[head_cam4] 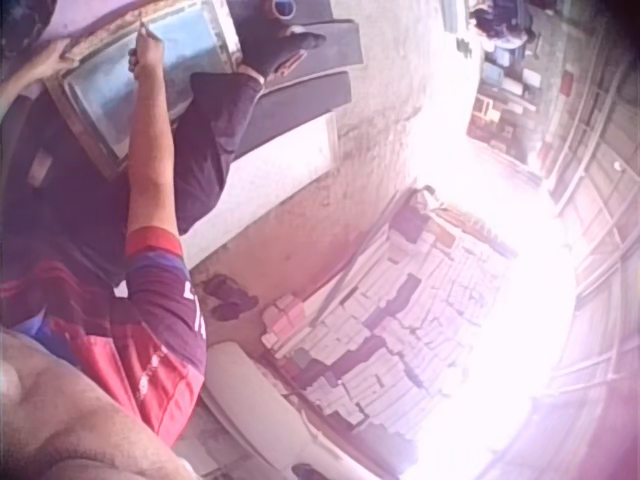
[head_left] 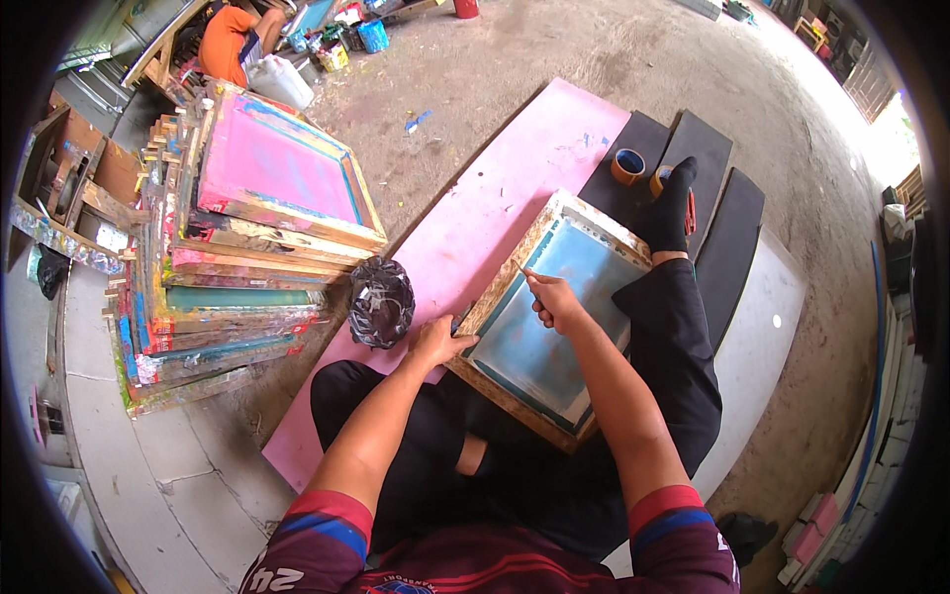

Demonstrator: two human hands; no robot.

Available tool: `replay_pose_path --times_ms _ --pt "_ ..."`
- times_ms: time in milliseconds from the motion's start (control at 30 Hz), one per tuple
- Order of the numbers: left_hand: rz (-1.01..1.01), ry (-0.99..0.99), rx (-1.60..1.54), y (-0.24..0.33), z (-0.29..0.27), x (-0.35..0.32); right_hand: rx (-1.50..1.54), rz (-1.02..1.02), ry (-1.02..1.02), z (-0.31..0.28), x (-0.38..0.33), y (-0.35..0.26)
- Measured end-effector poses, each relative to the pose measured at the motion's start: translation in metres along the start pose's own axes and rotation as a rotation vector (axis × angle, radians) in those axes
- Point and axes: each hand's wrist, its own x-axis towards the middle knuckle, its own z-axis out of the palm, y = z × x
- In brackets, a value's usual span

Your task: The person sits on the floor and paints the inner surface of a wooden frame with a small brush. They repeatedly dip the brush into a small container and apply paint to the frame's interior, working methodically along the edges.

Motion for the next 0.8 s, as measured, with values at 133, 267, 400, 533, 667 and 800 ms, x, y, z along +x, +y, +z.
replay_pose_path --times_ms 133,267,400,533,667,800 --pt "-0.025 -0.014 0.039 0.005 -0.003 0.001 -0.704 -0.424 0.300 0.010 -0.021 0.011" --pt "-0.013 -0.014 0.048 0.006 -0.004 0.001 -0.894 -0.422 0.377 0.017 -0.037 0.007" --pt "-0.026 -0.029 0.090 0.015 -0.009 0.000 -0.989 -0.399 0.376 0.019 -0.036 0.006" --pt "-0.035 -0.048 0.073 0.012 -0.009 0.000 -1.050 -0.343 0.349 0.025 -0.041 -0.001" --pt "-0.018 -0.039 0.068 0.005 -0.002 0.005 -1.077 -0.307 0.344 0.029 -0.041 -0.004" --pt "0.035 0.003 0.058 -0.002 0.004 0.006 -1.085 -0.273 0.338 0.032 -0.044 -0.009"
